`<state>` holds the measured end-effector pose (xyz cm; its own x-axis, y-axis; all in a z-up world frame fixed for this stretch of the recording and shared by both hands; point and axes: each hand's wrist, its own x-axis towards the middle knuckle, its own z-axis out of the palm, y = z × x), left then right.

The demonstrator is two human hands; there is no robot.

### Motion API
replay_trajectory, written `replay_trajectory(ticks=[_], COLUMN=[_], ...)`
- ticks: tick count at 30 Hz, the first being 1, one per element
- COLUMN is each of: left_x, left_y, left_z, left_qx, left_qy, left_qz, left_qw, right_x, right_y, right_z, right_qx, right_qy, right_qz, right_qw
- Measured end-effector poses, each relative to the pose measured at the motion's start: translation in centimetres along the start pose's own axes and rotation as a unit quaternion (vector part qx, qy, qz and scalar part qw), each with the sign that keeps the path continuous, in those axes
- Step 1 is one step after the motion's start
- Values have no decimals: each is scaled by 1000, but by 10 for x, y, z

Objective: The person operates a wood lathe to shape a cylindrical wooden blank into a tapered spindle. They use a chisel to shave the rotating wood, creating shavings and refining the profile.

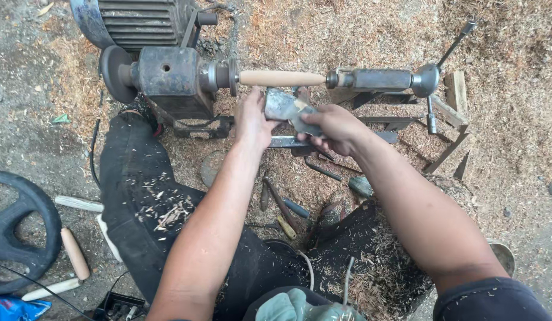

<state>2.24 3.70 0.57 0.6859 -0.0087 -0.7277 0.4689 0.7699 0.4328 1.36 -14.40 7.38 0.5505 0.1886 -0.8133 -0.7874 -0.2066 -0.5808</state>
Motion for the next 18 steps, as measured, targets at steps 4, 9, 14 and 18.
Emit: replay_trajectory(ticks=[4,9,14,18], left_x=[36,77,78,70], left_y=[-30,-67,-71,-67], left_z=[-3,-6,-1,6], left_qx=[-228,-241,-254,-210], left_qy=[58,-15,-52,-28], left_qz=[-30,1,14,-15], left_qw=[971,970,966,977], right_x=[24,48,49,37], right_y=[2,12,18,17], right_z=[2,10,13,19], right_qx=[192,301,336,329], right_qy=[-50,-94,-109,-75], right_qz=[45,60,29,4], right_qw=[979,947,935,941])
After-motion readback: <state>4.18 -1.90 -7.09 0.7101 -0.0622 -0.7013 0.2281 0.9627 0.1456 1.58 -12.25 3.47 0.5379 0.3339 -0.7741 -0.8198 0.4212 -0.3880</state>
